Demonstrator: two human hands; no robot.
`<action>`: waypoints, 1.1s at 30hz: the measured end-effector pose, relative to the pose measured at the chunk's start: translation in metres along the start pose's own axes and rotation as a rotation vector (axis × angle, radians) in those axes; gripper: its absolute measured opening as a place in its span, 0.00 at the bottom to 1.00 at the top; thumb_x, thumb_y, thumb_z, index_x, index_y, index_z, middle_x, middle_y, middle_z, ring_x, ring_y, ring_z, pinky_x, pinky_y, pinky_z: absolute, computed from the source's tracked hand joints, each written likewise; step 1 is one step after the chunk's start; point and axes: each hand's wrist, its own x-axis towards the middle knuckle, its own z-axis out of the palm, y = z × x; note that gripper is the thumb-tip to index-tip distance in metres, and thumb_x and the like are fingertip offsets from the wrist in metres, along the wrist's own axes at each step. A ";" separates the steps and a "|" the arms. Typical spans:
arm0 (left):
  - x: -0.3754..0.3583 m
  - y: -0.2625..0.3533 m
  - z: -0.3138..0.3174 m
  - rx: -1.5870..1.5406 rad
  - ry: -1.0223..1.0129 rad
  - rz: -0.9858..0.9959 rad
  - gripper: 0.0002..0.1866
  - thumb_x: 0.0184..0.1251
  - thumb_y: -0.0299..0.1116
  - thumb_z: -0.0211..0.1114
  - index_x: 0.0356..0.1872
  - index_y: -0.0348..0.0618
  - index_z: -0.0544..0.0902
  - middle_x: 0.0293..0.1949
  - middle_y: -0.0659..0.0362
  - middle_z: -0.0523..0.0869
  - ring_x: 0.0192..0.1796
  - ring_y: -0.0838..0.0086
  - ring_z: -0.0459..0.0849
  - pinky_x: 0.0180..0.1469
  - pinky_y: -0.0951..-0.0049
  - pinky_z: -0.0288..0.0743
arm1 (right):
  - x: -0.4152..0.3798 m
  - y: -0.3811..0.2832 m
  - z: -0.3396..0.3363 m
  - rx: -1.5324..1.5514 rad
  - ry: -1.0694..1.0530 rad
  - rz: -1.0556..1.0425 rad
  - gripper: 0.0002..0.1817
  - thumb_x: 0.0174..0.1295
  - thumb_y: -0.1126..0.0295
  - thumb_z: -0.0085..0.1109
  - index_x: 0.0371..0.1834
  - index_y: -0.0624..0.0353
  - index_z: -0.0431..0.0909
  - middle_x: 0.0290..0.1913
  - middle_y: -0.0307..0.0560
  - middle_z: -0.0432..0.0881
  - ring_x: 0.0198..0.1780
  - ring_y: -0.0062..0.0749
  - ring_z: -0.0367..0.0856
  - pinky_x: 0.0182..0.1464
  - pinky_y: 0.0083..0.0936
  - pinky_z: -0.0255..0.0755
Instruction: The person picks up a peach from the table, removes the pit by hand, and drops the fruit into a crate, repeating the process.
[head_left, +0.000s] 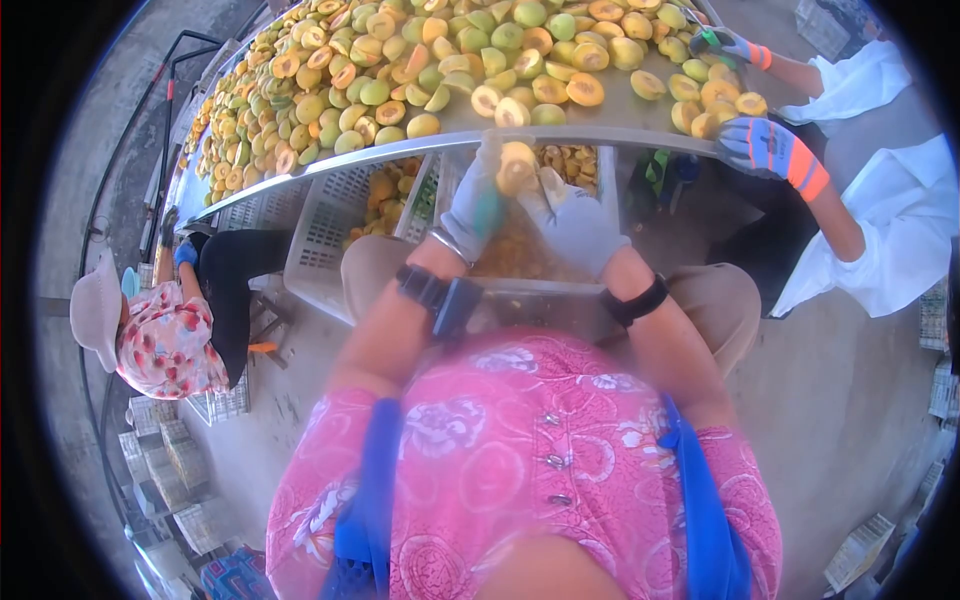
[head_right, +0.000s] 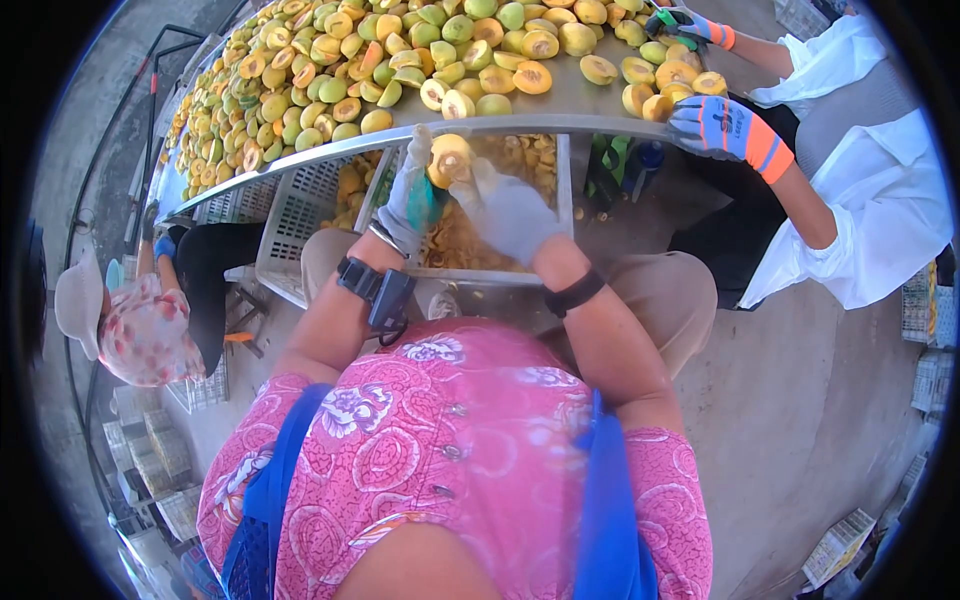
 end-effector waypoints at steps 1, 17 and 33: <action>0.000 0.000 -0.001 0.033 -0.006 -0.005 0.27 0.79 0.53 0.47 0.60 0.38 0.74 0.51 0.60 0.80 0.51 0.75 0.79 0.56 0.75 0.74 | -0.001 0.001 0.001 -0.044 0.020 -0.015 0.24 0.72 0.49 0.43 0.57 0.58 0.69 0.42 0.67 0.83 0.45 0.64 0.81 0.48 0.53 0.73; 0.003 0.042 0.016 0.658 -0.121 -0.525 0.26 0.76 0.55 0.52 0.49 0.37 0.79 0.35 0.60 0.82 0.32 0.78 0.82 0.31 0.80 0.78 | -0.017 0.001 0.014 0.117 -0.179 0.087 0.27 0.75 0.48 0.34 0.56 0.63 0.69 0.41 0.71 0.82 0.44 0.67 0.80 0.47 0.54 0.71; -0.007 -0.005 0.034 0.283 0.254 0.269 0.25 0.79 0.52 0.42 0.49 0.40 0.77 0.40 0.56 0.82 0.36 0.70 0.82 0.41 0.71 0.79 | -0.009 -0.022 0.001 1.226 -0.312 0.593 0.20 0.74 0.49 0.48 0.53 0.52 0.76 0.29 0.29 0.74 0.22 0.11 0.66 0.21 0.12 0.59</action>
